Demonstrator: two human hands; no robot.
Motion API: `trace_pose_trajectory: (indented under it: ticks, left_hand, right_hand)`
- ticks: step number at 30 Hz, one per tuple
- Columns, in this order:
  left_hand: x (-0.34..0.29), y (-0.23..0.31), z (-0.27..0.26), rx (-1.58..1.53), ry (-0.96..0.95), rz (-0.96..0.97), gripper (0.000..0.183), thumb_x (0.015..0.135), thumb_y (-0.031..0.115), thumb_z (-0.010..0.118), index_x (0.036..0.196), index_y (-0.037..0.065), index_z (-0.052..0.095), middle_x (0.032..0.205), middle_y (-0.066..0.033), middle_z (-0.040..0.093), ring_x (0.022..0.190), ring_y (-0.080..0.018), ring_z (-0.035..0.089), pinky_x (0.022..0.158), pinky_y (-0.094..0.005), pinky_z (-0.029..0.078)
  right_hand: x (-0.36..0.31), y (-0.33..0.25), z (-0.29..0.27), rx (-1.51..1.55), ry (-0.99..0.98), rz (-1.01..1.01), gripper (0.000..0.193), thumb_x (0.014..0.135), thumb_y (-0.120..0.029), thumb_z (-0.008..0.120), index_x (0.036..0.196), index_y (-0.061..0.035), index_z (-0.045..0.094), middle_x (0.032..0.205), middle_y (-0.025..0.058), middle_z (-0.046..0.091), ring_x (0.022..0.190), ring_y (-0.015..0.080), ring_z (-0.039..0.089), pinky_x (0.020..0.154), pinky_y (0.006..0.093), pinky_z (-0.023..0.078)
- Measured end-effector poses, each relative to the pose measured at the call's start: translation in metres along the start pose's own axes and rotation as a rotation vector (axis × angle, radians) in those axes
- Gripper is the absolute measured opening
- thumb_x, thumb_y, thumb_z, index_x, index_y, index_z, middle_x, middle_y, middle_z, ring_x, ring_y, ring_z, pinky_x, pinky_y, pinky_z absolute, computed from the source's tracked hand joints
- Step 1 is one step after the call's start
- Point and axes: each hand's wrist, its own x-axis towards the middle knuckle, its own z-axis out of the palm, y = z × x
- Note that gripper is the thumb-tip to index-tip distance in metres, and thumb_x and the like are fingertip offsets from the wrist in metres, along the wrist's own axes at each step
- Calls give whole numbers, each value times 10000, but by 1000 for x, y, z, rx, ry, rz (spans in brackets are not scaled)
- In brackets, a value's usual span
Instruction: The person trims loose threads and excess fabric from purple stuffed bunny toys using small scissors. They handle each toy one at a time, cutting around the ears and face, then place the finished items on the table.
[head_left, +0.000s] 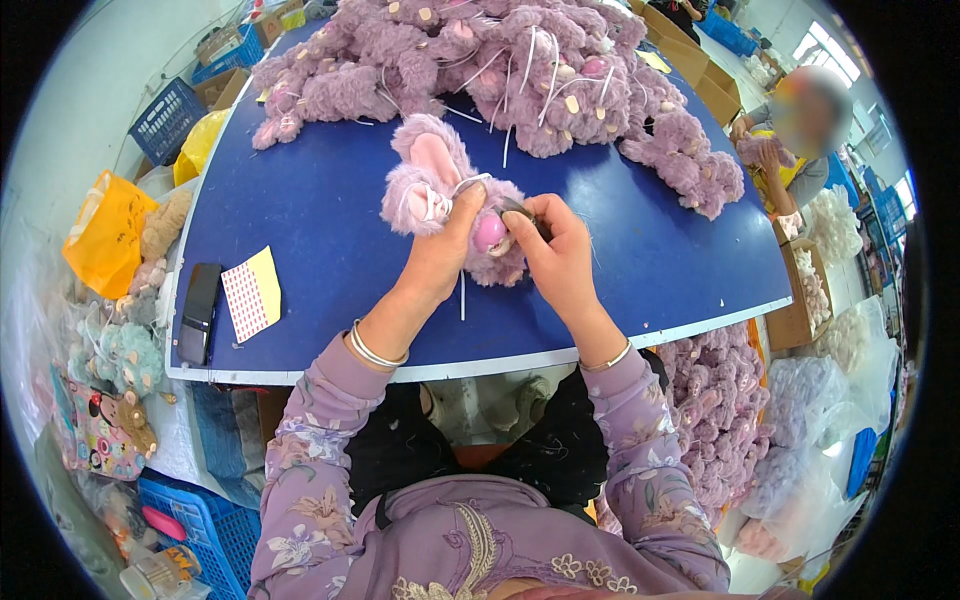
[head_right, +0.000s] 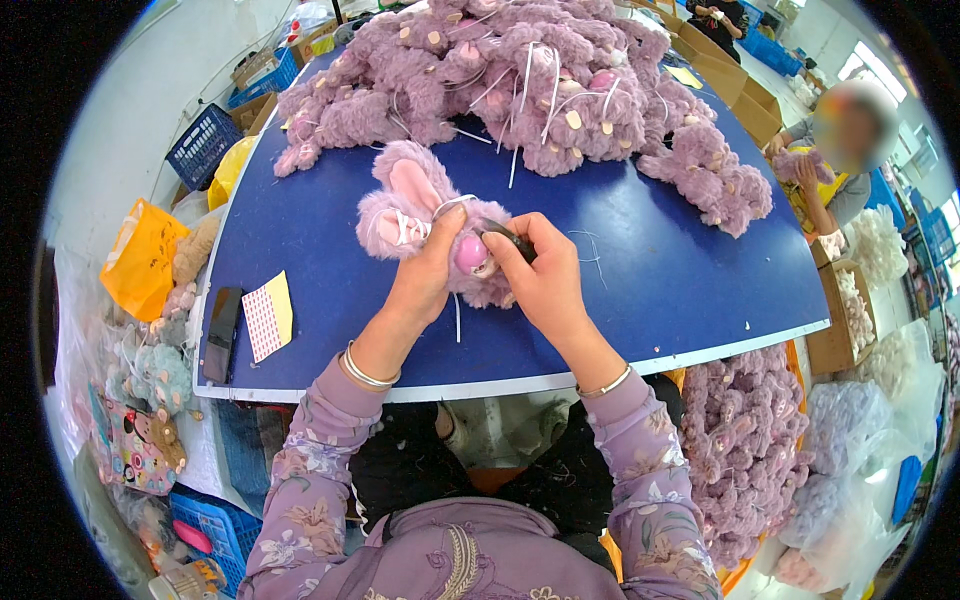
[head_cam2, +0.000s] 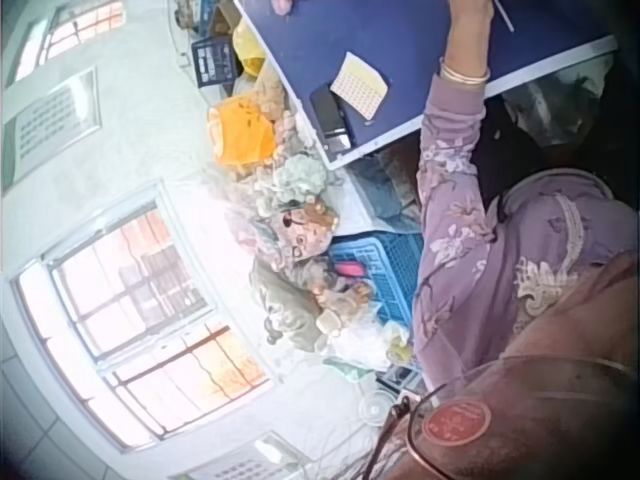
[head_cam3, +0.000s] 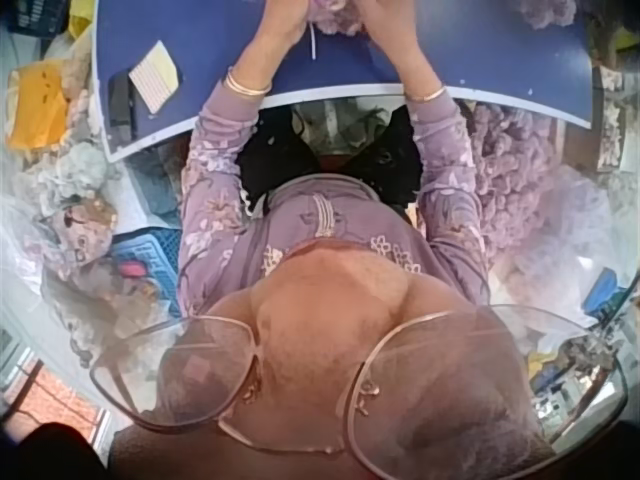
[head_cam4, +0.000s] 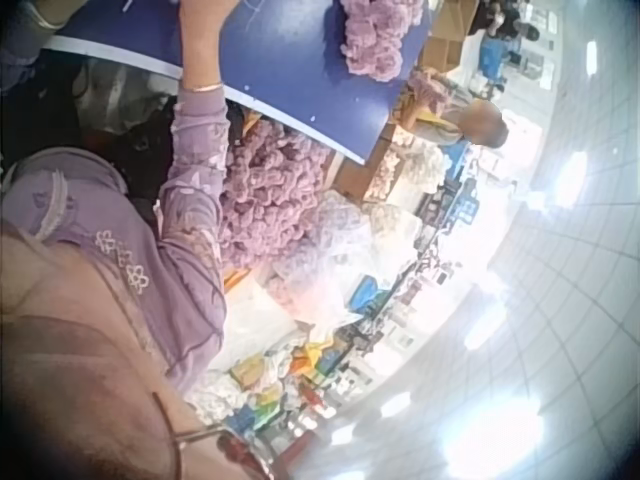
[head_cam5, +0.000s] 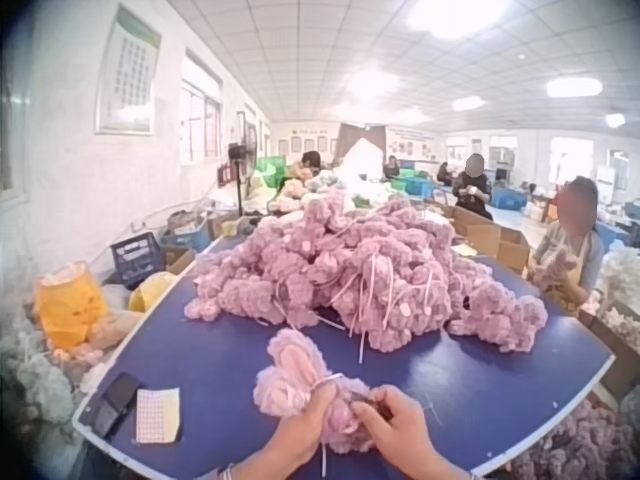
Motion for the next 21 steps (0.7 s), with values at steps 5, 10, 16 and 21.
trace_pose_trajectory:
  ticks: [5, 10, 16, 21]
  left_hand:
    - [1, -9, 0, 103, 7, 118, 238, 978, 256, 558, 1074, 41, 597, 995, -26, 610, 877, -103, 580, 757, -263, 489]
    - [1, -12, -1, 173, -18, 141, 270, 993, 273, 522, 1100, 37, 599, 1022, -36, 619, 920, -111, 583, 796, -277, 488]
    - [0, -6, 4, 202, 20, 185, 217, 981, 253, 545, 994, 46, 607, 913, 8, 588, 820, -75, 538, 684, -256, 453]
    - [-1, -7, 0, 278, 6, 203, 228, 982, 267, 547, 982, 47, 608, 897, 19, 567, 805, -61, 510, 663, -249, 434]
  right_hand:
    - [5, -3, -2, 102, 4, 93, 173, 909, -161, 663, 808, -32, 605, 699, -8, 580, 598, 59, 501, 535, 205, 384]
    - [16, -6, -20, 488, -79, 326, 150, 924, -170, 642, 854, -41, 614, 701, -42, 549, 599, 14, 426, 514, 187, 328]
    - [14, -18, -29, -3, -215, 113, 186, 872, -154, 702, 863, 18, 635, 714, -19, 594, 633, 33, 469, 536, 221, 379]
    - [10, -34, -29, -138, -204, 137, 208, 857, -154, 707, 880, 41, 641, 686, 14, 601, 628, 52, 466, 542, 250, 392]
